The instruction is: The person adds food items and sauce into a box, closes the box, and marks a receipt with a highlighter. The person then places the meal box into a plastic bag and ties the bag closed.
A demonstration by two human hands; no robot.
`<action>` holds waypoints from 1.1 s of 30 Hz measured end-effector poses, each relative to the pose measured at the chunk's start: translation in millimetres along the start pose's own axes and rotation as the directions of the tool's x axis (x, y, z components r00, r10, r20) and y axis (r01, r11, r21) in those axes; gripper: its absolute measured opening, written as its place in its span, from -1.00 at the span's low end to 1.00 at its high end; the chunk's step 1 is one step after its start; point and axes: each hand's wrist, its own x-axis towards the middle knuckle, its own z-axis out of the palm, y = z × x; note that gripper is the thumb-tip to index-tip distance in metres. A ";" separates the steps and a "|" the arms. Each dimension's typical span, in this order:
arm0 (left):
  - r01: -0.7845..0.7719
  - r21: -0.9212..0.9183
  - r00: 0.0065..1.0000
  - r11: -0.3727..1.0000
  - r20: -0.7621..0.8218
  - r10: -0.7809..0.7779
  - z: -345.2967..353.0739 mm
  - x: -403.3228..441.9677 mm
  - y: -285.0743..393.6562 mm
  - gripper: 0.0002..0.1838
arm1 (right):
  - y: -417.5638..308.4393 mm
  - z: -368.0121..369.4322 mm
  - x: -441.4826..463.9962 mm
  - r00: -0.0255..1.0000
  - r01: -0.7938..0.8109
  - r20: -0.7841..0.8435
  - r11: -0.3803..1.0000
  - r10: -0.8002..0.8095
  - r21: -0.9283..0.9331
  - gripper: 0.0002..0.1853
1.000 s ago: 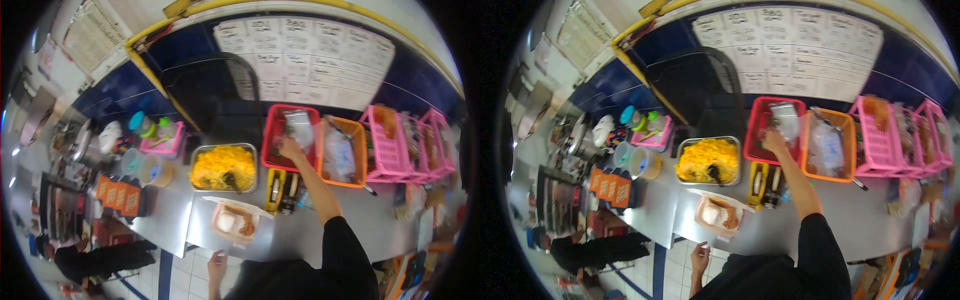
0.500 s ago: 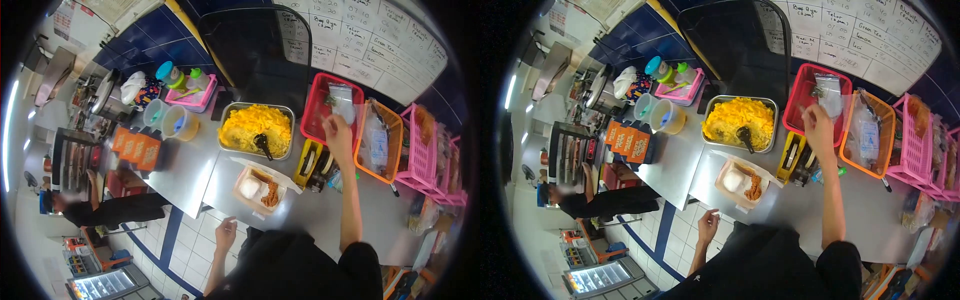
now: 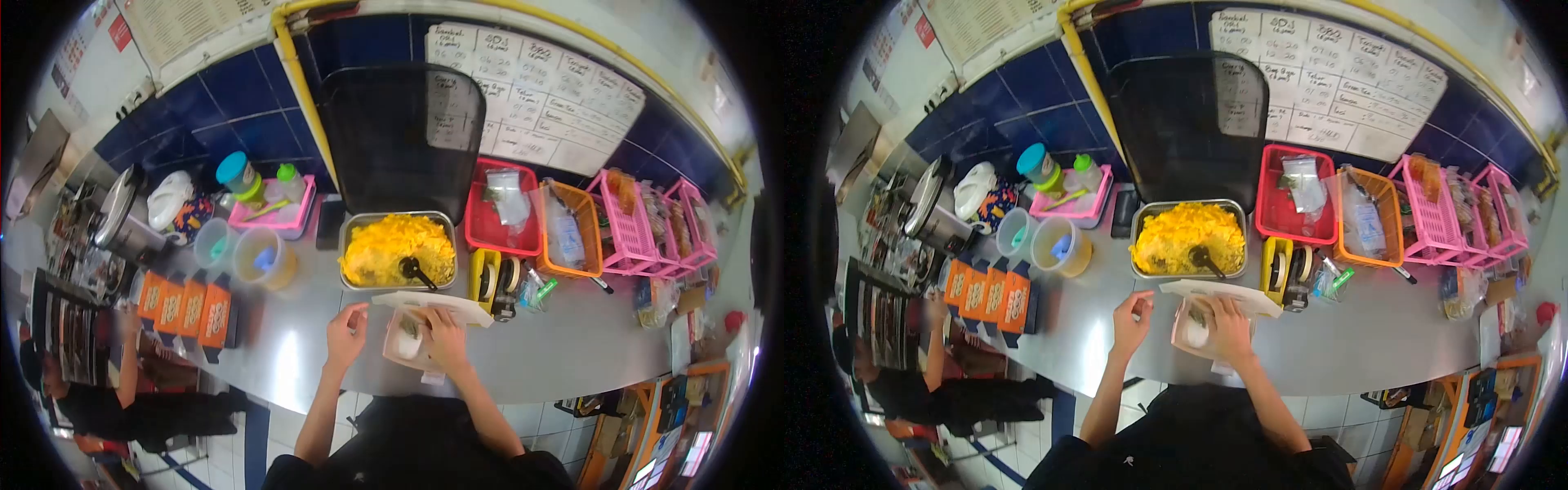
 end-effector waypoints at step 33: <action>-0.637 0.261 0.768 0.725 0.292 0.570 52.5 159.3 -14.6 -0.77 | -12.6 -14.3 -121.7 0.754 -0.600 -0.129 0.755 0.644 0.264 -0.90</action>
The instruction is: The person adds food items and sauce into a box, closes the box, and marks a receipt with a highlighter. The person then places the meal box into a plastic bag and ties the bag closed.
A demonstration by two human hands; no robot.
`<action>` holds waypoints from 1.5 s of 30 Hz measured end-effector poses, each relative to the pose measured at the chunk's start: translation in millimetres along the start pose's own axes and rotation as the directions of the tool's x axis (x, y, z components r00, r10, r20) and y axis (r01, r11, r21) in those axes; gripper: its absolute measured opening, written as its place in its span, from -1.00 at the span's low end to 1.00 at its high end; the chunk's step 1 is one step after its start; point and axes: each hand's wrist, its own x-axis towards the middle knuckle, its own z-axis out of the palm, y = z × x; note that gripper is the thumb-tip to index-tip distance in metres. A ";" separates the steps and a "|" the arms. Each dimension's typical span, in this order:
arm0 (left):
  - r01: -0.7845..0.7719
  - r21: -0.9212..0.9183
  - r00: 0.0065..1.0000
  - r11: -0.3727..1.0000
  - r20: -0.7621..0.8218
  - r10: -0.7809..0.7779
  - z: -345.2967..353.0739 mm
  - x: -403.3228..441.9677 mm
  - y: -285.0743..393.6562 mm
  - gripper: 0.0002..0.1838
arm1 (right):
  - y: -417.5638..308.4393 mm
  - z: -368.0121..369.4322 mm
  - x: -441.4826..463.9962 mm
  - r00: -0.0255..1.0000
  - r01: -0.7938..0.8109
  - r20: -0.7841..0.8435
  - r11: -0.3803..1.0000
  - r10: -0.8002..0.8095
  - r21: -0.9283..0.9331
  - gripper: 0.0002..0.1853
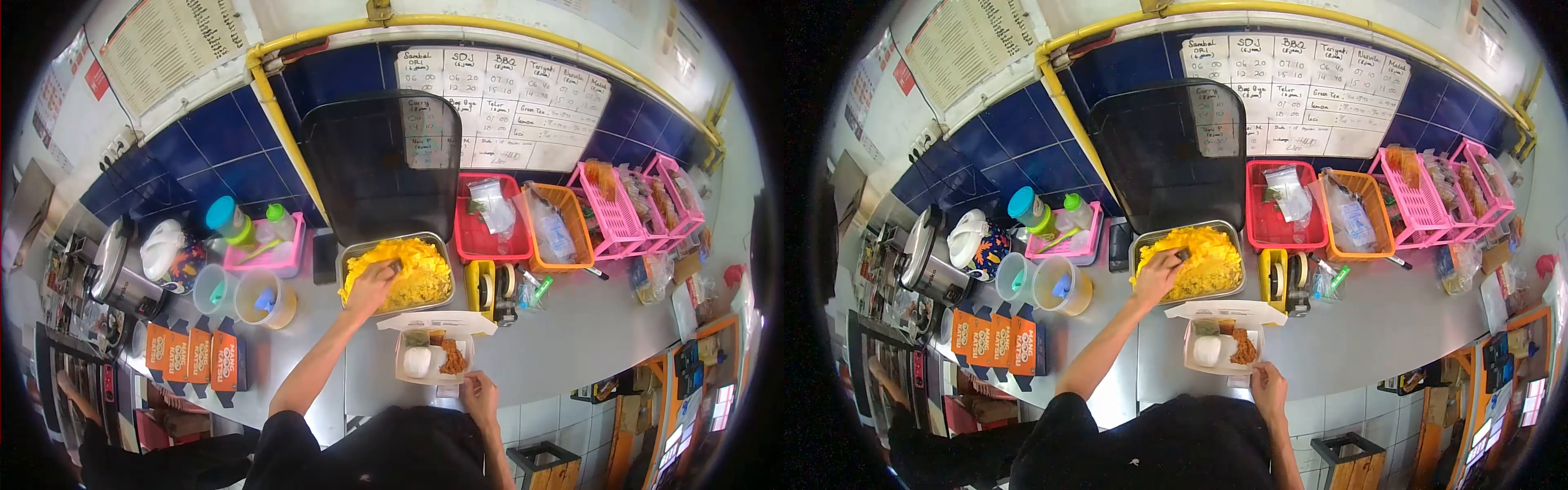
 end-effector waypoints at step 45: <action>0.108 -0.119 0.984 0.987 0.153 -0.089 -16.1 -45.5 -17.9 -0.80 | 20.4 -12.0 4.1 0.994 -0.065 -0.091 0.998 0.067 0.028 -0.89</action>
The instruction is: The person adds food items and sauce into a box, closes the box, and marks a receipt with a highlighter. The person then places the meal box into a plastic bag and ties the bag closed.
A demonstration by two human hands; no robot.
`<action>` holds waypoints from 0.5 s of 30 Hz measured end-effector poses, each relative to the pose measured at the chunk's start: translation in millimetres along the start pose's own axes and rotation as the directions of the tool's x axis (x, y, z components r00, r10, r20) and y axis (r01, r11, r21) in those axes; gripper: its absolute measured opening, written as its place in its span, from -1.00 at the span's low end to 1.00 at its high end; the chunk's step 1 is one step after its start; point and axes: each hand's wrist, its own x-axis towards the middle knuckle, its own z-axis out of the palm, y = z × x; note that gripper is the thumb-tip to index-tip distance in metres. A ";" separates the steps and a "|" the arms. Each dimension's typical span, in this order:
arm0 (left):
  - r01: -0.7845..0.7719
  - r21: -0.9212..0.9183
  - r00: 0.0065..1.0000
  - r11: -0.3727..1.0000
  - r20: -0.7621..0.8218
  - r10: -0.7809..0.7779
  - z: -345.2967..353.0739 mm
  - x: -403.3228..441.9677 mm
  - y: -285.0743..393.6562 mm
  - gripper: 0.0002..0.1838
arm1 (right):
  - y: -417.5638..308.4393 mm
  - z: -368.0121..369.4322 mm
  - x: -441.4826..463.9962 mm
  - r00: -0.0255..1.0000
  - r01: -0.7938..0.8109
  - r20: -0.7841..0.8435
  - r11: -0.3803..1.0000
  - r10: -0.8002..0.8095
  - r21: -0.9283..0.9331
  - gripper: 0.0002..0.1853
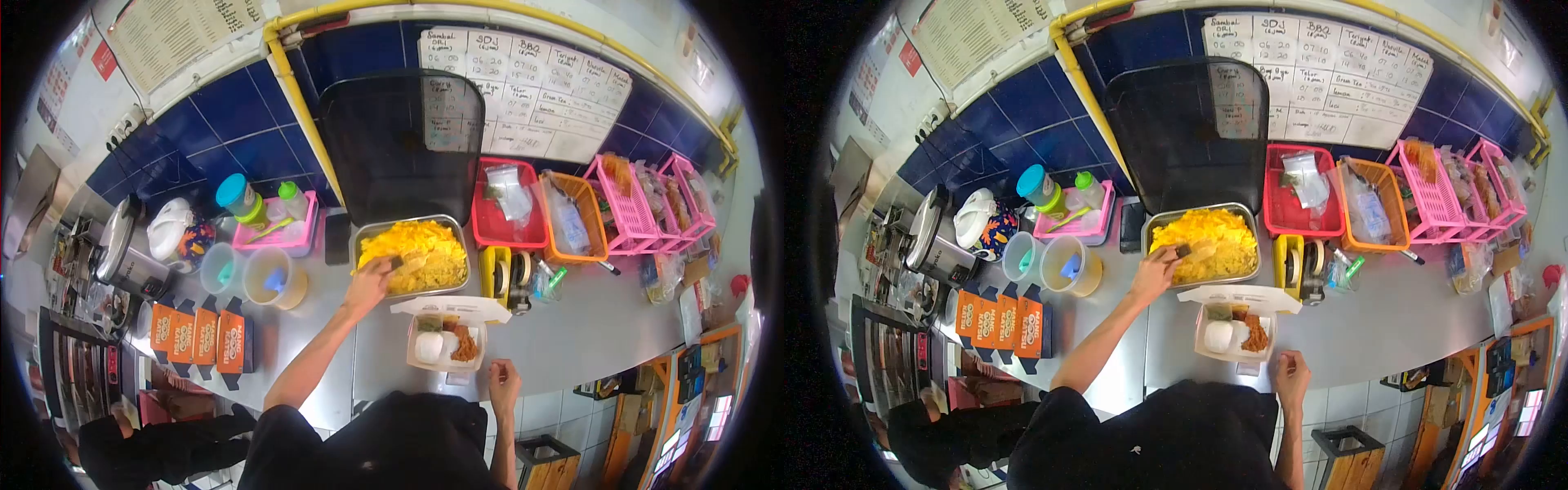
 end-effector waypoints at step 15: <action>-0.115 0.024 0.993 0.993 0.015 0.115 -7.3 16.3 13.3 -0.73 | -5.9 2.4 6.9 1.000 -0.014 0.021 1.000 0.014 -0.025 -0.88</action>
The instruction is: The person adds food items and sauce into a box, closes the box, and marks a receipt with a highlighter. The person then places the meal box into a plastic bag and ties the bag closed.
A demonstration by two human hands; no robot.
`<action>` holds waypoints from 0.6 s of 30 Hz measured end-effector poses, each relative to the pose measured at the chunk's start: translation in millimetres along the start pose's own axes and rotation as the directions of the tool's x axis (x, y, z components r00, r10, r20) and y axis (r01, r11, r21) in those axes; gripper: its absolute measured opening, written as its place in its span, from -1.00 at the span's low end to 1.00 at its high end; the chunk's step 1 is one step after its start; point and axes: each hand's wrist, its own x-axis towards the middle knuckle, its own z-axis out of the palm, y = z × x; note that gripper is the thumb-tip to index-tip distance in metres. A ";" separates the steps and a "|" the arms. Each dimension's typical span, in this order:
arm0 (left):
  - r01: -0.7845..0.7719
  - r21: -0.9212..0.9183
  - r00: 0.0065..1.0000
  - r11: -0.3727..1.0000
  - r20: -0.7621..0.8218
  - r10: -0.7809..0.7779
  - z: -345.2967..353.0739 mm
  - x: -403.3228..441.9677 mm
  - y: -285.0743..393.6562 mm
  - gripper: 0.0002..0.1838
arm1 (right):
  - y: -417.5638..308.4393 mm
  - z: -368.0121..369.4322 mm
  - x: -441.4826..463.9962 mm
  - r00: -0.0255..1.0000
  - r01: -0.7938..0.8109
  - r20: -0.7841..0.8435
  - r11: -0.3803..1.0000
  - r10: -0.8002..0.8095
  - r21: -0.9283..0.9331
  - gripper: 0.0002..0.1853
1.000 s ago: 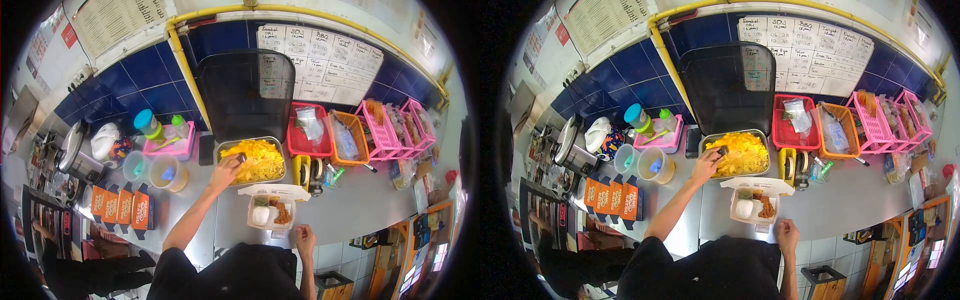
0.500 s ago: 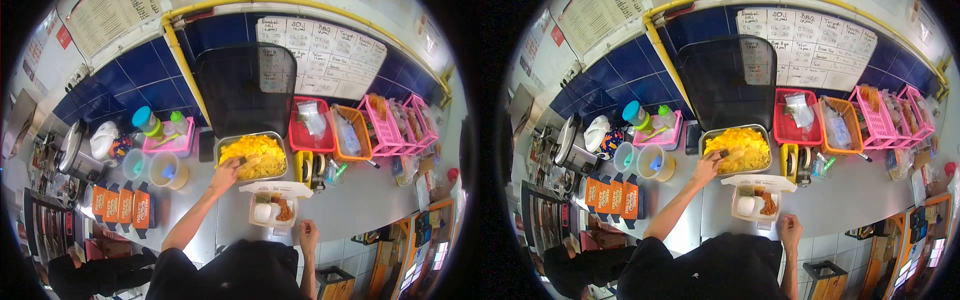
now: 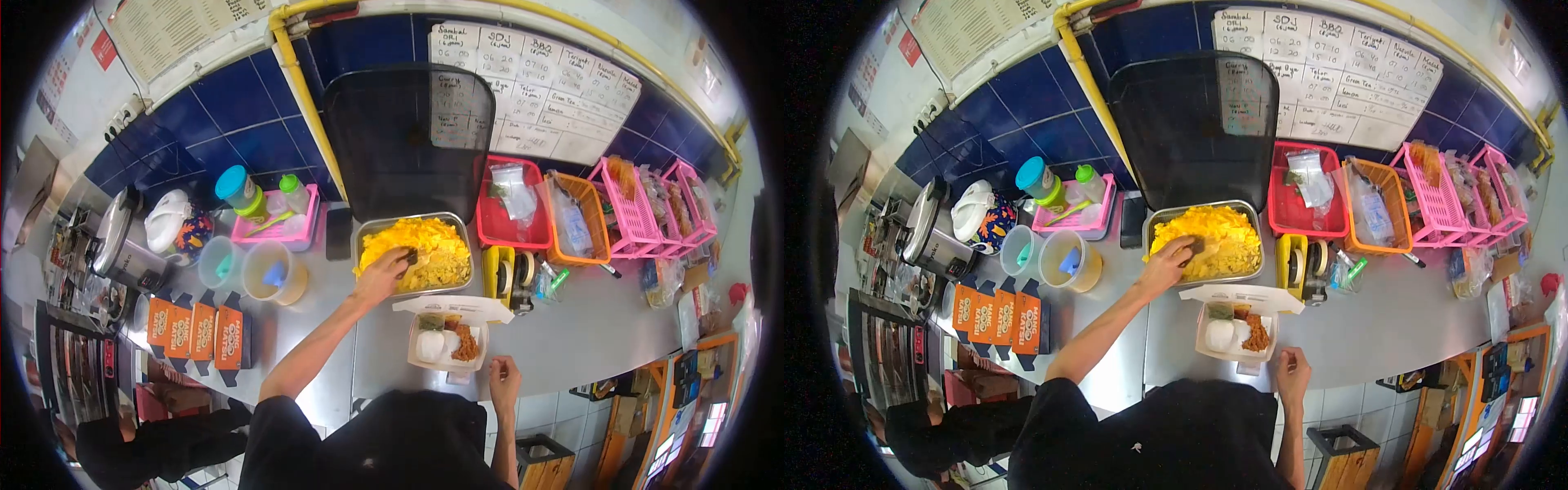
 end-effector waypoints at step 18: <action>0.301 -0.190 0.950 0.934 0.147 -0.276 -20.7 -7.0 -6.7 -0.79 | 22.3 -9.6 -15.5 0.996 -0.032 -0.085 0.999 0.035 0.042 -0.88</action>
